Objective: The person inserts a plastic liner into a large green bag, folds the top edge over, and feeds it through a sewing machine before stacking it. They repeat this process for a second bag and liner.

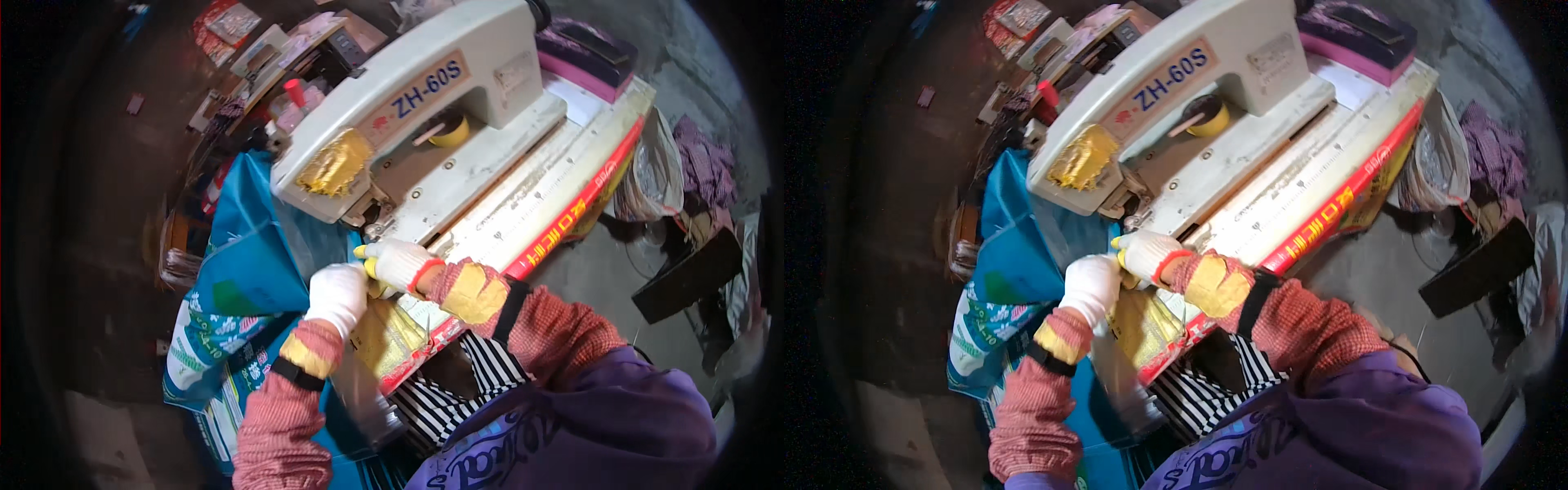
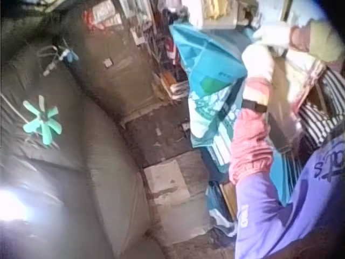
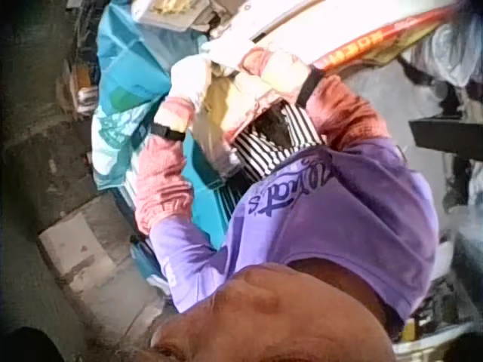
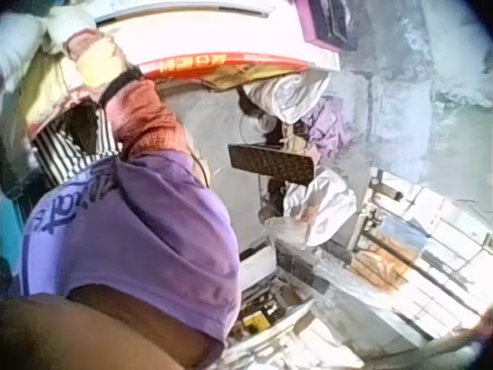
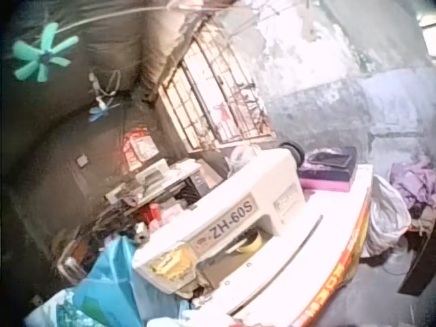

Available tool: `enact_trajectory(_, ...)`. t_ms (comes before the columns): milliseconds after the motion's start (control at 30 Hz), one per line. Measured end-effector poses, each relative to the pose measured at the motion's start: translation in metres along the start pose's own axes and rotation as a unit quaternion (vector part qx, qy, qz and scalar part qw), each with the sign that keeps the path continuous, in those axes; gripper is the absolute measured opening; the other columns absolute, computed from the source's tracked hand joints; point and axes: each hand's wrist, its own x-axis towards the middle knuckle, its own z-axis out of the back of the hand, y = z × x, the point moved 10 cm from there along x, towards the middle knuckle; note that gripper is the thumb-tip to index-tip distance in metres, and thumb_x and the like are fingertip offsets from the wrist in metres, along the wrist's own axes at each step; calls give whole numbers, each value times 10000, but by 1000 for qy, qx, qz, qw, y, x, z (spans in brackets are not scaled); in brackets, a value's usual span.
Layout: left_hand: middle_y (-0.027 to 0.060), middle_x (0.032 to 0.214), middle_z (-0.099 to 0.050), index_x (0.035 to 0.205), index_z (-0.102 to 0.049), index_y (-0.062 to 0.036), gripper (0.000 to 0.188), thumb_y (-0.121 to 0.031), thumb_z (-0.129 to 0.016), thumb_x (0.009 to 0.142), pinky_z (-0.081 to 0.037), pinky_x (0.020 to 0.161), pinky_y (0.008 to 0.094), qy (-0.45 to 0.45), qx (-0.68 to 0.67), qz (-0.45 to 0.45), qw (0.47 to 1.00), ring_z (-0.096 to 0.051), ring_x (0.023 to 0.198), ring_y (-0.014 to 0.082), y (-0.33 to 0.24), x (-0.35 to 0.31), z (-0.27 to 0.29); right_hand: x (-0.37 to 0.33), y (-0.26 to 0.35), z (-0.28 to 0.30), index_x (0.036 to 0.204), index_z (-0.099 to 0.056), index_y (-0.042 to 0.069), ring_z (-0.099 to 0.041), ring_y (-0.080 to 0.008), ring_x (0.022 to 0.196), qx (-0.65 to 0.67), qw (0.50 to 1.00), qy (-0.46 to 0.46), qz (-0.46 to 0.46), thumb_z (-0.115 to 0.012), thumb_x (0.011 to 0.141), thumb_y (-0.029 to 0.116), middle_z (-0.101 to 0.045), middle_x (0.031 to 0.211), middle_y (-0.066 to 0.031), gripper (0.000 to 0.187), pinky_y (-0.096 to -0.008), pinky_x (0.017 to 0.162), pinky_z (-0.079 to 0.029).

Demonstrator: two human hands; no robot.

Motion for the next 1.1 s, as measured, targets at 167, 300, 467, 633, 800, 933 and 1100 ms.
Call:
enact_trajectory(167, 170, 774, -632, 755, -610, -52, 113, -148, -552, 765, -485, 698, 421, -95, -103, 128, 982, -610, 775, 343, 80, -4, -12, -17, 48, -28, 1211, -486, 34, -597, -322, 917, -160, 984, -20, 76, -563, 806, 218, -590, 1055, -199, 452, -383, 791, -479)
enact_trajectory(300, 115, 655, -584, 657, -562, -86, 122, -149, -554, 762, -473, 593, 422, -99, -48, 21, 994, -594, 658, 309, 28, -81, 44, -22, 61, -31, 1316, -360, 11, -468, -337, 1146, -294, 945, -8, 140, -625, 754, 210, -439, 1288, -205, 652, -373, 974, -378)
enact_trajectory(467, 48, 783, -547, 729, -557, -99, 233, -104, -673, 526, -423, 707, 413, -291, 24, 4, 956, -530, 759, 248, 31, -238, 174, 4, 84, -48, 1044, -601, 109, -469, -274, 1148, -436, 857, -96, 258, -488, 798, 139, -542, 1207, -110, 272, -385, 985, -340)
enact_trajectory(633, 133, 1155, -550, 976, -584, 5, 286, 115, -553, 714, -407, 935, 375, -466, 146, 192, 851, -521, 1077, 312, 77, -341, 232, -2, 121, -98, 924, -617, 106, -595, -338, 822, -365, 882, 28, 296, -530, 752, 121, -617, 897, -133, 193, -410, 698, -484)
enact_trajectory(800, 114, 1277, -469, 1260, -458, -73, 698, -83, -771, 635, -458, 840, 322, -385, -331, 306, 805, -541, 1062, 246, 177, -356, 93, -82, 176, -75, 886, -609, 81, -588, -348, 740, -137, 904, -78, 397, -618, 790, 206, -596, 785, -162, 157, -399, 633, -466)
enact_trajectory(933, 78, 1379, -367, 1315, -379, -107, 854, -304, -789, 592, -485, 817, 337, -163, -88, 420, 888, -550, 1048, 263, 210, -352, 13, -102, 144, -16, 941, -621, 18, -574, -178, 698, 63, 957, -57, 278, -639, 817, 164, -614, 778, -88, 192, -303, 650, -462)
enact_trajectory(1100, 94, 1000, -606, 855, -650, -107, 211, -280, -538, 807, -494, 694, 376, -130, -31, 419, 898, -618, 842, 263, 237, -318, 7, -92, 83, 27, 1066, -597, 29, -555, -139, 837, 279, 943, -107, 148, -619, 834, 133, -615, 924, -47, 255, -264, 758, -456)
